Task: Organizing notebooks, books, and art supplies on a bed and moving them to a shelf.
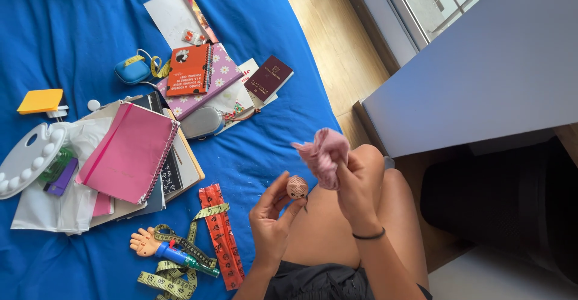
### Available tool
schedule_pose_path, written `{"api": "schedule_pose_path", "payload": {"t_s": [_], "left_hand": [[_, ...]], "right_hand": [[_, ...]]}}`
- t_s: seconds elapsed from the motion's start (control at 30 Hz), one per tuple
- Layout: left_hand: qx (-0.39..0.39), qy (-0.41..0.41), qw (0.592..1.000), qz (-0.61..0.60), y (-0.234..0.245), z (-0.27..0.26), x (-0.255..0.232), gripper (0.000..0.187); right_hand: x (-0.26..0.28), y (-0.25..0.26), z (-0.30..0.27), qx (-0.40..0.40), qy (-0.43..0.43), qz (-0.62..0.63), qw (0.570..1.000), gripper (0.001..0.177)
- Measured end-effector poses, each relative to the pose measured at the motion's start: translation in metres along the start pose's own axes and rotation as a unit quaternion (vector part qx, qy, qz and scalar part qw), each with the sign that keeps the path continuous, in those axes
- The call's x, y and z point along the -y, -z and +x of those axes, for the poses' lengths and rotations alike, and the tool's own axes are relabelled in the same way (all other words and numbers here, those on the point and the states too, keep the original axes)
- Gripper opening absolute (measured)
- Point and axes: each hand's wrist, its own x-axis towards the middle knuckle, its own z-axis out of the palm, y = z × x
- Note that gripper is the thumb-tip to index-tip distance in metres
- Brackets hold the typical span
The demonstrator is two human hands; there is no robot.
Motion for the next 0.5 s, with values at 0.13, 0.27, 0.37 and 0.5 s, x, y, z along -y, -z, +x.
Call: {"api": "schedule_pose_path", "payload": {"t_s": [0.13, 0.27, 0.37, 0.5], "left_hand": [[0.016, 0.014, 0.995, -0.096, 0.002, -0.002, 0.024, 0.053], [0.050, 0.006, 0.990, -0.133, 0.009, -0.008, 0.048, 0.047], [0.062, 0.014, 0.991, -0.119, 0.012, -0.011, 0.049, 0.045], [0.104, 0.023, 0.988, -0.110, 0.006, -0.011, 0.024, 0.053]], "right_hand": [[0.028, -0.045, -0.023, 0.075, 0.008, -0.053, 0.996, 0.025], [0.038, -0.067, -0.038, 0.125, 0.030, -0.131, 0.983, 0.024], [0.027, -0.065, -0.038, 0.075, 0.080, -0.201, 0.973, 0.021], [0.014, -0.051, -0.013, 0.012, 0.065, -0.191, 0.979, 0.021]]}}
